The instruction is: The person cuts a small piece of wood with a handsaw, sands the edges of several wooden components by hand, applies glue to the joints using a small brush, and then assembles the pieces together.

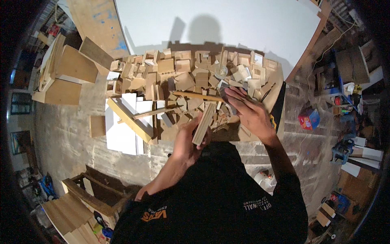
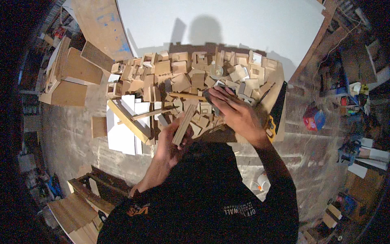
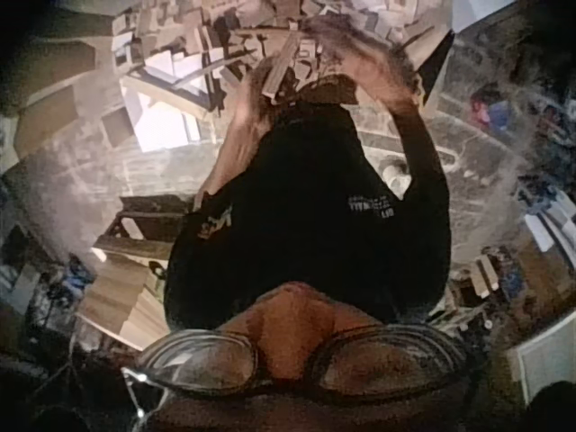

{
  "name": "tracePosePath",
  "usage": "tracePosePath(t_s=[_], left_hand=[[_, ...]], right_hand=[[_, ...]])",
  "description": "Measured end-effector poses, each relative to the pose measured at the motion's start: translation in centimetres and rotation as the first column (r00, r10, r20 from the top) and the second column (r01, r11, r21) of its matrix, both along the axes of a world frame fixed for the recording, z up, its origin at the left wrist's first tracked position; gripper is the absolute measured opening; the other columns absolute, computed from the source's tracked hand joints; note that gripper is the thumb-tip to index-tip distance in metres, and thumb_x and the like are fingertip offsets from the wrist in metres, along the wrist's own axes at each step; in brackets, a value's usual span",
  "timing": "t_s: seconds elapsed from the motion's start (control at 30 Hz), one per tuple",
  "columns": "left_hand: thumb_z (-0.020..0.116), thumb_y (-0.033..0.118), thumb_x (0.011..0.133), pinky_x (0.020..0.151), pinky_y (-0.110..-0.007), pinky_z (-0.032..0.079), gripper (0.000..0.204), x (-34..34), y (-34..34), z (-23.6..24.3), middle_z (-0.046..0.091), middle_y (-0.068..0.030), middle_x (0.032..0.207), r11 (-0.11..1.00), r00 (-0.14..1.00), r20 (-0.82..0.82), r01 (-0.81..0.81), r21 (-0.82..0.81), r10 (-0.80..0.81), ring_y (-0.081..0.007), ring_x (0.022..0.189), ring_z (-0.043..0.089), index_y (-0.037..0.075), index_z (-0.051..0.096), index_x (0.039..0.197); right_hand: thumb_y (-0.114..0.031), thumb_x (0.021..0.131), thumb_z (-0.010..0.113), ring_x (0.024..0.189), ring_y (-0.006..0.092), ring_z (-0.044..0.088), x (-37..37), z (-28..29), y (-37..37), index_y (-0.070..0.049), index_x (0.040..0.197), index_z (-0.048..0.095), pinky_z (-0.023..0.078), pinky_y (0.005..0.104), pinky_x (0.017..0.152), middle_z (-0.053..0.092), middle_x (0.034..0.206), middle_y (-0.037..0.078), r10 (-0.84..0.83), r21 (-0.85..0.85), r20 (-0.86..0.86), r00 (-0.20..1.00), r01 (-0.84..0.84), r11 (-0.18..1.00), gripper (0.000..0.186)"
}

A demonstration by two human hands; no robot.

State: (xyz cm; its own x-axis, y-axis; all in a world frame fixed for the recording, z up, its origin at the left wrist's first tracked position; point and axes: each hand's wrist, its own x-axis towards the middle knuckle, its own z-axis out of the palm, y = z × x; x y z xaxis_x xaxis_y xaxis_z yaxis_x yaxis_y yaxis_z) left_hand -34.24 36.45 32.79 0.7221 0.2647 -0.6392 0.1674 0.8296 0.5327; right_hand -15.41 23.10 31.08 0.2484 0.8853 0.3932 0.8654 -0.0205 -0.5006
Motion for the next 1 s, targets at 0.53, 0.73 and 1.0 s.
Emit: tracePosePath(t_s=[0.53, 0.73, 1.0], left_hand=[[0.055, 0.019, 0.103, 0.05, -0.02, 0.032, 0.032, 2.1, -0.1, 2.0, 0.058, 0.0027, 0.071, 0.718, 0.895, 0.28, -0.445, 0.535, 0.346, -0.0021, 0.059, 0.042, 0.002, 0.065, 0.078], [0.048, 0.033, 0.104, 0.044, -0.021, 0.041, 0.033, 1.1, 1.6, 3.4, 0.06, -0.0037, 0.069, 0.878, 0.941, 0.219, -0.324, 0.352, 0.259, -0.0074, 0.056, 0.056, 0.005, 0.062, 0.095], [0.056, 0.029, 0.1, 0.039, -0.022, 0.038, 0.025, 0.0, 0.1, -0.1, 0.059, -0.0032, 0.066, 0.718, 0.902, 0.257, -0.431, 0.547, 0.346, -0.01, 0.045, 0.051, 0.007, 0.065, 0.092]], right_hand=[[0.015, 0.078, 0.054, 0.128, 0.0354, 0.054, -7.4, 3.6, 3.8, 0.005, 0.125, 0.059, 0.043, 0.0465, 0.108, 0.054, 0.137, 0.024, -0.18, 0.329, -0.246, 0.952, 0.256, 0.909, 0.048], [0.015, 0.072, 0.064, 0.118, 0.034, 0.062, -7.7, 1.2, 0.6, 0.003, 0.115, 0.067, 0.049, 0.0437, 0.102, 0.064, 0.125, 0.022, -0.294, 0.197, -0.228, 0.928, 0.34, 0.92, 0.044], [-0.006, 0.083, 0.062, 0.125, 0.0325, 0.057, -5.1, 5.2, 4.2, -0.005, 0.123, 0.065, 0.051, 0.0409, 0.103, 0.062, 0.13, 0.013, 0.12, 0.306, 0.064, 0.991, -0.134, 0.943, 0.04]])
